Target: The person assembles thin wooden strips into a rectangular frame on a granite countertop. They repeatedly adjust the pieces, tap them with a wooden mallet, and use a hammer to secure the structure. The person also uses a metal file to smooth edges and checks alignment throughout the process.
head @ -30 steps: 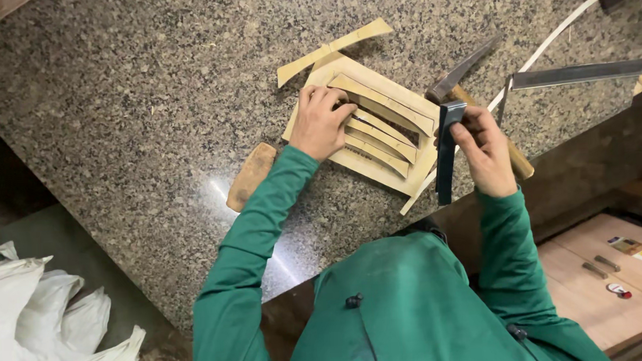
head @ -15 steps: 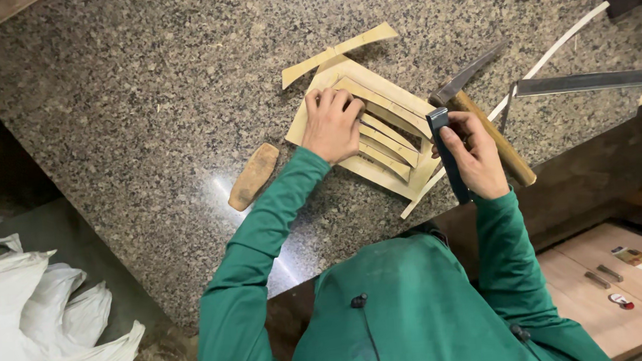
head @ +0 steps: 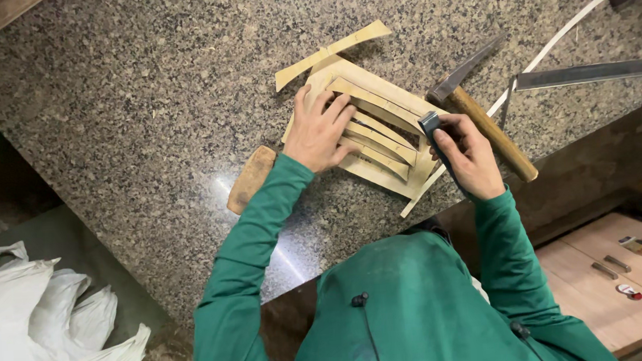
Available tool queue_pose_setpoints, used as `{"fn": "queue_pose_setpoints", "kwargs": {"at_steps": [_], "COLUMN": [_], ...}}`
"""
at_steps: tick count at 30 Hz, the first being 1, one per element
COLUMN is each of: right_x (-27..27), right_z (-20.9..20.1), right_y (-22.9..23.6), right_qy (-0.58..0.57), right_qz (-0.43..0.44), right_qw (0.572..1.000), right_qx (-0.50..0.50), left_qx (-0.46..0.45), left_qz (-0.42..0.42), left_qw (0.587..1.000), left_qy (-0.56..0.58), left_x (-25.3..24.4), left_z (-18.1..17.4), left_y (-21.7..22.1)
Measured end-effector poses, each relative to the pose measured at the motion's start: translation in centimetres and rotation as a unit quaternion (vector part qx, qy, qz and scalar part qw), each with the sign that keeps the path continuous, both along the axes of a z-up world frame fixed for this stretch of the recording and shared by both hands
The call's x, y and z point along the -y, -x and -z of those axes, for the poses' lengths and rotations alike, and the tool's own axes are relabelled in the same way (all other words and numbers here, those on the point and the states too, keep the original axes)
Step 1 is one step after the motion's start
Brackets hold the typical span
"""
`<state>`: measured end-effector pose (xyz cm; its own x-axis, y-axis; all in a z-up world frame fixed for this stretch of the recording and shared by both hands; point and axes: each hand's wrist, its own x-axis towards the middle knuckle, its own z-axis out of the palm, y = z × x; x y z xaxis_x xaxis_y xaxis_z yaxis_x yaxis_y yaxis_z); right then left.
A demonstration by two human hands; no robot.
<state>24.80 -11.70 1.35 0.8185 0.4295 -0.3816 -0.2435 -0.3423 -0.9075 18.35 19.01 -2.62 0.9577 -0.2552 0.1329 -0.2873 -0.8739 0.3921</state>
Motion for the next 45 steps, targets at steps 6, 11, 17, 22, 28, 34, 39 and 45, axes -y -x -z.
{"fn": "queue_pose_setpoints", "kwargs": {"at_steps": [6, 11, 17, 22, 28, 34, 39, 45], "right_x": [-0.7, -2.5, -6.8, -10.5, -12.5, -13.5, -14.5, -15.2], "right_z": [0.3, -0.8, -2.0, -0.7, 1.0, 1.6, 1.5, 1.3], "right_y": [-0.1, 0.0, 0.0, 0.3, 0.2, -0.1, -0.8, -1.6], "right_qy": [0.030, 0.143, 0.179, 0.240, 0.248, 0.254, 0.247, 0.226], "right_qz": [-0.005, -0.054, -0.117, -0.165, -0.201, -0.236, -0.266, -0.300], "right_qw": [0.999, 0.975, 0.908, 0.862, 0.780, 0.741, 0.711, 0.693], "right_qx": [0.025, 0.163, 0.361, 0.415, 0.538, 0.575, 0.602, 0.615], "left_qx": [-0.070, -0.061, -0.061, -0.031, -0.028, -0.006, 0.005, -0.009], "left_qz": [0.012, 0.027, 0.046, 0.034, 0.007, -0.019, -0.066, -0.226], "left_qw": [0.996, 0.997, 0.993, 0.995, 0.996, 0.997, 0.993, 0.958], "left_qy": [-0.053, -0.046, 0.089, 0.085, 0.084, 0.075, 0.099, 0.178], "left_x": [-1.2, -1.3, -3.1, -3.2, -3.3, -3.1, -2.5, -1.1], "left_z": [-1.4, -0.2, 2.4, 2.2, 1.6, 2.2, 2.3, 1.7], "left_y": [0.4, 1.7, 2.9, 3.5, 4.3, 5.3, 6.6, 8.0]}}
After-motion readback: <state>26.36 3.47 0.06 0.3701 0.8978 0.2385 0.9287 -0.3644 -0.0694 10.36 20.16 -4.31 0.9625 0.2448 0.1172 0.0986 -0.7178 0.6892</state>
